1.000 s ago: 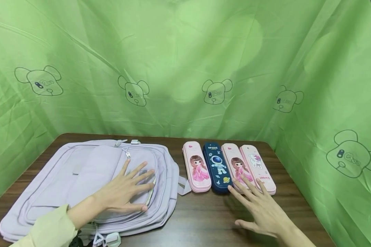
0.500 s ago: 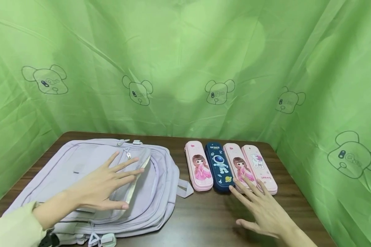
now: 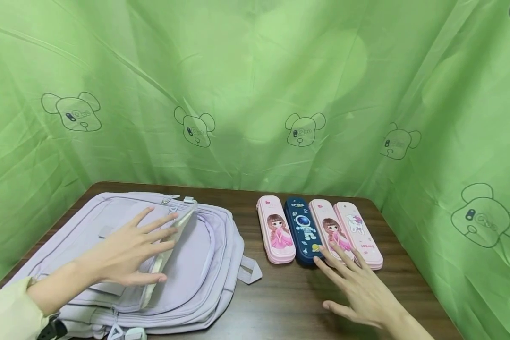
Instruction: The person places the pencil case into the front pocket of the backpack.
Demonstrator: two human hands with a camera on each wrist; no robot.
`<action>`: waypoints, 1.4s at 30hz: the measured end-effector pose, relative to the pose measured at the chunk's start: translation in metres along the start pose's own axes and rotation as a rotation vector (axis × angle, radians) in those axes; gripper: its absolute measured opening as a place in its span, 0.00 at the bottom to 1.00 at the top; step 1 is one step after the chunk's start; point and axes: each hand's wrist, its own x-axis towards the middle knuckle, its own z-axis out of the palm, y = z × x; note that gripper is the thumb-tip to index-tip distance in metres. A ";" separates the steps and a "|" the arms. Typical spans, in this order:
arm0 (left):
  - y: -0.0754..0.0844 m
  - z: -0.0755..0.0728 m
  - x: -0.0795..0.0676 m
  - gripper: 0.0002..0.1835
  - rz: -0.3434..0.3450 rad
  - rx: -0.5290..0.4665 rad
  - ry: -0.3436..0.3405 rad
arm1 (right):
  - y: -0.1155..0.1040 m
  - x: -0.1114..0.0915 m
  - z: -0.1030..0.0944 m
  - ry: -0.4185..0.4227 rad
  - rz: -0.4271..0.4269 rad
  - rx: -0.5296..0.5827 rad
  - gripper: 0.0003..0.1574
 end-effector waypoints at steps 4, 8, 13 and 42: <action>-0.007 -0.002 -0.017 0.33 -0.039 0.016 0.005 | -0.001 0.000 0.001 0.004 -0.006 0.005 0.52; -0.012 -0.004 -0.039 0.34 -0.103 0.003 0.008 | -0.002 0.001 0.002 0.003 -0.014 0.013 0.52; -0.014 -0.001 -0.068 0.37 -0.230 -0.043 -0.039 | -0.002 0.004 0.003 0.000 -0.019 0.022 0.51; 0.005 0.033 -0.145 0.35 -0.826 -0.475 -0.122 | 0.000 0.027 0.014 -0.016 -0.047 0.034 0.51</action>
